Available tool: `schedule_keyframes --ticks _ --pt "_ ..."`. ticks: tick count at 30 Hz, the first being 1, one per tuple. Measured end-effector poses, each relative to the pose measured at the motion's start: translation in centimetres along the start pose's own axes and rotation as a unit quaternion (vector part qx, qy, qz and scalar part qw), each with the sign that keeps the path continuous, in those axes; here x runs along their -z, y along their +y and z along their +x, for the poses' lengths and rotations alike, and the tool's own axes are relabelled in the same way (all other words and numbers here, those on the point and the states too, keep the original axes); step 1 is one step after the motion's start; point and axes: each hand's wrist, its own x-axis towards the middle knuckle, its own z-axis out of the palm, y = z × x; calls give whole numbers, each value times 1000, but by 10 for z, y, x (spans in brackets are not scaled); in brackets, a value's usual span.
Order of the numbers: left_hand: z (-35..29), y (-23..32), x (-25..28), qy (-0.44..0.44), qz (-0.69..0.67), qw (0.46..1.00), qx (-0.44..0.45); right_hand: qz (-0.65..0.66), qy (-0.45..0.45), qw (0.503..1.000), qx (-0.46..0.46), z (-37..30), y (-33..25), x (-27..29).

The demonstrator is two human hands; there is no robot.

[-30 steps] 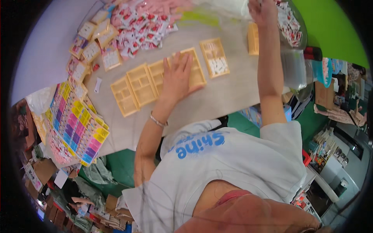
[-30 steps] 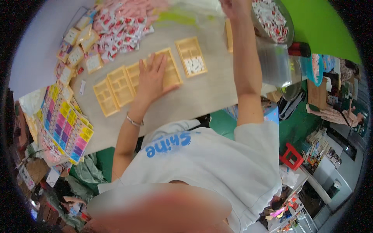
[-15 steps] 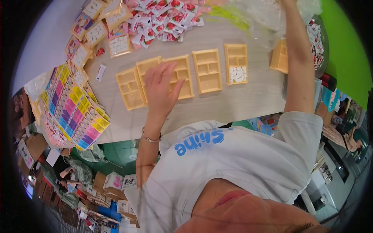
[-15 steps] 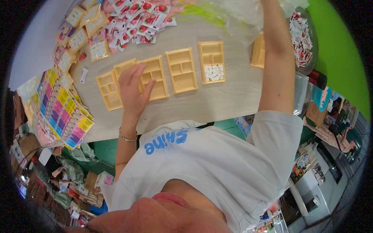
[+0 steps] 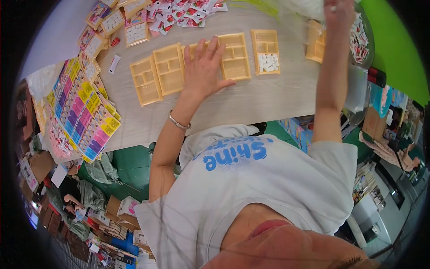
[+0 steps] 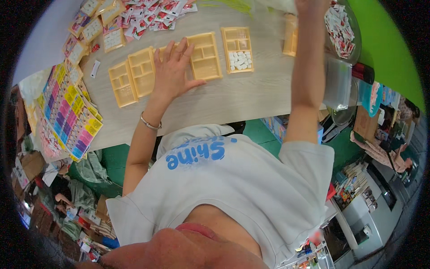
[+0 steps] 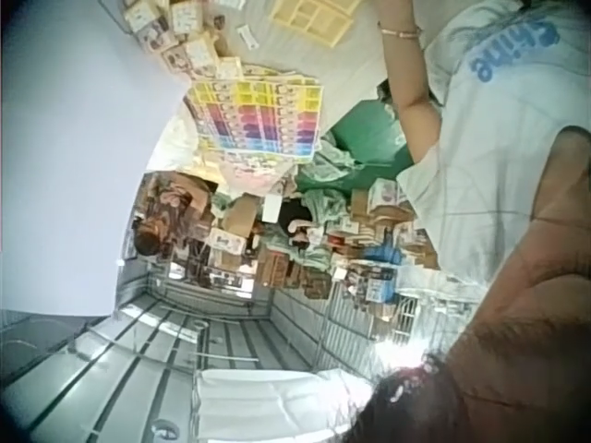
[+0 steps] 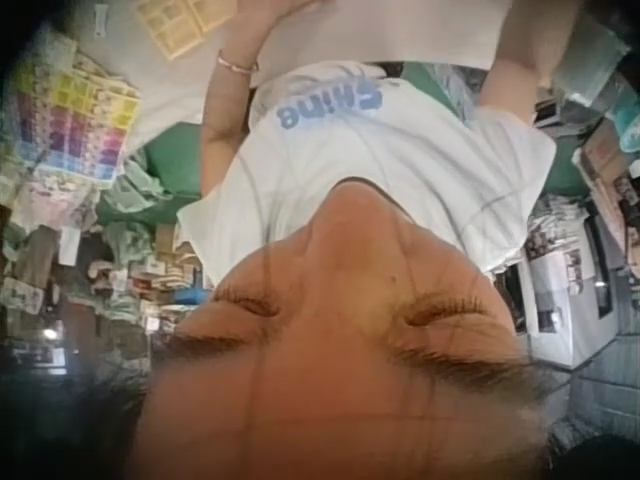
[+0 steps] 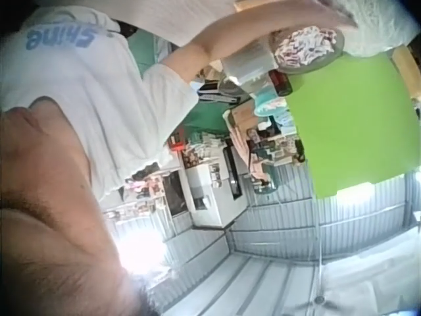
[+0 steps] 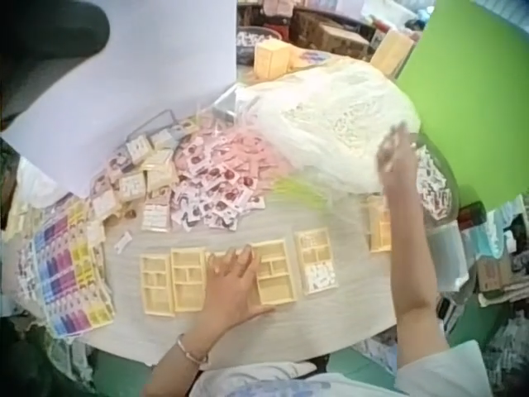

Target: Placing small white parts into yellow plastic trays and applying labels on top.

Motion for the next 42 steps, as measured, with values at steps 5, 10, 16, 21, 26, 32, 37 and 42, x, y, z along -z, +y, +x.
schedule_keyframes --ticks 5,10,16,21,26,32,37,42 --pt "4 3 -7 14 -8 1000 4 -204 37 976 66 -108 181 -20" --pt "4 4 -11 28 -7 1000 -5 -321 -7 932 169 -131 255 5" --pt "-2 2 -14 22 3 1000 0 -379 -69 897 215 -136 266 11" --pt "-5 1 -17 25 1 1000 -4 -288 -54 924 246 -139 270 10" --pt "-5 0 -18 34 5 999 -17 -303 -39 911 277 -134 269 14" --pt "-16 -10 -8 119 -16 992 -38 -184 -1 958 219 -152 227 5" --pt "-8 -12 -10 124 1 992 -21 -587 -28 798 133 -175 208 24" --pt "-6 -8 -12 171 -5 985 -20 -769 -66 602 204 -186 219 20"
